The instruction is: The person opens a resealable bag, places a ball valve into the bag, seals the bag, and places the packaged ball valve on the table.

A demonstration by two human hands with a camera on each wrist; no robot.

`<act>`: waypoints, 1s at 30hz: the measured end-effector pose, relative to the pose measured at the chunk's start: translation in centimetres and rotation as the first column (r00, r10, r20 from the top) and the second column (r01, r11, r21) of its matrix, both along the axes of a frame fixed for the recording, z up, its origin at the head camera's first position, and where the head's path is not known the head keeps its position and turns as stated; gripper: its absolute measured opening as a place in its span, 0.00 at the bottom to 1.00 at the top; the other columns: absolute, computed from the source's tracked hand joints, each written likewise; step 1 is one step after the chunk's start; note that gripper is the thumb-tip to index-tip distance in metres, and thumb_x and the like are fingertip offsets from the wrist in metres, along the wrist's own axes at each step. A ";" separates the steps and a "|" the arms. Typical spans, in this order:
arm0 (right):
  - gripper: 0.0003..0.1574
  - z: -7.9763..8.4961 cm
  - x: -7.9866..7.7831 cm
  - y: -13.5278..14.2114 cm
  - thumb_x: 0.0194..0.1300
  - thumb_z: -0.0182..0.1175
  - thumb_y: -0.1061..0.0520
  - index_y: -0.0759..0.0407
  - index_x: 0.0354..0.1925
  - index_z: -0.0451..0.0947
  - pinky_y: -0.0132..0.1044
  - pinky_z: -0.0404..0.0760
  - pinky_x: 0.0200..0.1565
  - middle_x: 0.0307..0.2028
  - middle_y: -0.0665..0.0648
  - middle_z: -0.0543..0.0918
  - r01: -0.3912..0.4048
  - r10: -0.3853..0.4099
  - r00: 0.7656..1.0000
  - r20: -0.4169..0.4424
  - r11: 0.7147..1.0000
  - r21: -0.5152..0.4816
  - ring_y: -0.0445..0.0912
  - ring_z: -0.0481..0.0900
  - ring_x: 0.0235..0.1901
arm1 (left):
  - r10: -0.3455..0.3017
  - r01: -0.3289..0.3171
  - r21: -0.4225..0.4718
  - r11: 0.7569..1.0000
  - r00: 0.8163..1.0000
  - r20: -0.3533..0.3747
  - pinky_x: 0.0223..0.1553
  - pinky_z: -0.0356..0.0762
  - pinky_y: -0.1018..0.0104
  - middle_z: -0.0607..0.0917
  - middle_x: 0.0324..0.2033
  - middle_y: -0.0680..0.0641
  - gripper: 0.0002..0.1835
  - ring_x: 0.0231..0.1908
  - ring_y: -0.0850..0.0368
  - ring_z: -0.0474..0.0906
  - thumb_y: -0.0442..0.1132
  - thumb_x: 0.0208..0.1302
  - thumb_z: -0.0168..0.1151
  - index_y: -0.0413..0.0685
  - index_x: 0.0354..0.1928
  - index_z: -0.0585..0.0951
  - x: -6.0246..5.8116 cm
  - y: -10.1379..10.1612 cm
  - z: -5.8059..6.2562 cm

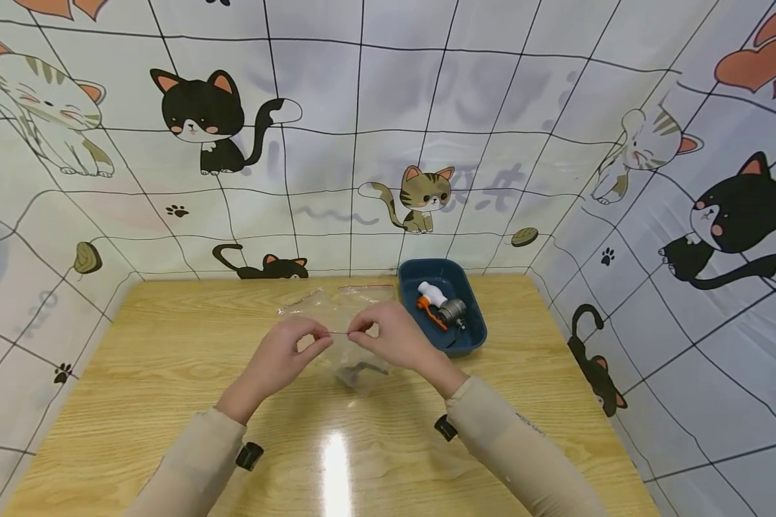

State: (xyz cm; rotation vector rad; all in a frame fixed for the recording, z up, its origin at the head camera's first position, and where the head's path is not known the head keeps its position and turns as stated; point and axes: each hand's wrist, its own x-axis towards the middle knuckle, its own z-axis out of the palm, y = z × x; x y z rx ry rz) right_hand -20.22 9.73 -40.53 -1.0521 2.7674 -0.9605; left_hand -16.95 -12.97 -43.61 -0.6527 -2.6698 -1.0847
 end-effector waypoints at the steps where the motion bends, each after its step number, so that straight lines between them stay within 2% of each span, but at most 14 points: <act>1: 0.04 0.0 0.0 0.0 0.66 0.64 0.53 0.49 0.36 0.85 0.41 0.81 0.44 0.34 0.45 0.86 -0.004 0.004 1.000 0.013 1.000 -0.009 0.38 0.80 0.37 | -0.003 0.003 0.002 1.000 1.000 -0.012 0.45 0.77 0.57 0.86 0.34 0.58 0.03 0.41 0.60 0.80 0.45 0.64 0.65 0.58 0.34 0.85 0.0 0.0 0.0; 4: 0.05 -0.2 0.1 -0.3 0.65 0.64 0.51 0.47 0.38 0.85 0.39 0.80 0.46 0.35 0.44 0.86 -0.015 0.017 0.999 -0.035 0.999 0.038 0.37 0.80 0.38 | -0.012 0.012 -0.007 1.000 0.998 -0.058 0.44 0.78 0.57 0.87 0.33 0.59 0.02 0.41 0.60 0.80 0.44 0.64 0.66 0.58 0.34 0.86 0.0 0.2 0.0; 8: 0.08 -0.5 0.1 -0.9 0.65 0.64 0.48 0.45 0.41 0.85 0.38 0.77 0.52 0.37 0.43 0.87 -0.038 0.052 0.989 -0.141 0.994 0.100 0.36 0.82 0.39 | -0.015 0.012 -0.031 0.999 0.992 -0.126 0.44 0.78 0.57 0.87 0.32 0.59 0.02 0.39 0.61 0.81 0.45 0.62 0.67 0.59 0.33 0.86 -0.1 0.6 0.1; 11: 0.06 -0.5 0.2 -1.3 0.65 0.64 0.49 0.46 0.39 0.85 0.40 0.75 0.55 0.36 0.43 0.87 -0.036 0.052 0.985 -0.163 0.995 0.097 0.37 0.82 0.38 | -0.012 0.005 -0.039 0.999 0.986 -0.165 0.43 0.78 0.58 0.86 0.30 0.60 0.02 0.38 0.61 0.81 0.45 0.61 0.68 0.59 0.32 0.86 -0.1 0.8 0.1; 18: 0.03 -0.6 0.4 -1.5 0.64 0.65 0.50 0.46 0.37 0.84 0.40 0.76 0.52 0.33 0.44 0.87 -0.010 0.023 0.985 -0.173 0.997 0.077 0.40 0.83 0.37 | -0.010 0.006 -0.021 1.000 0.972 -0.233 0.44 0.78 0.58 0.85 0.27 0.60 0.02 0.34 0.63 0.80 0.43 0.59 0.70 0.57 0.30 0.86 -0.3 0.8 -0.2; 23: 0.03 -0.7 0.5 -1.5 0.64 0.65 0.50 0.46 0.35 0.84 0.36 0.78 0.48 0.33 0.43 0.86 -0.014 0.025 0.984 -0.174 0.998 0.064 0.40 0.83 0.36 | -0.019 0.021 0.003 1.000 0.971 -0.240 0.43 0.77 0.58 0.85 0.26 0.60 0.02 0.34 0.62 0.80 0.40 0.58 0.71 0.57 0.29 0.86 -0.3 0.8 -0.2; 30: 0.04 -0.6 0.4 -1.2 0.66 0.63 0.51 0.47 0.35 0.85 0.31 0.79 0.42 0.32 0.43 0.86 0.000 0.007 0.992 -0.127 0.999 0.054 0.38 0.82 0.36 | -0.011 0.010 -0.006 1.000 0.982 -0.186 0.43 0.77 0.58 0.84 0.27 0.61 0.04 0.35 0.63 0.79 0.40 0.60 0.69 0.58 0.29 0.84 -0.3 0.7 -0.2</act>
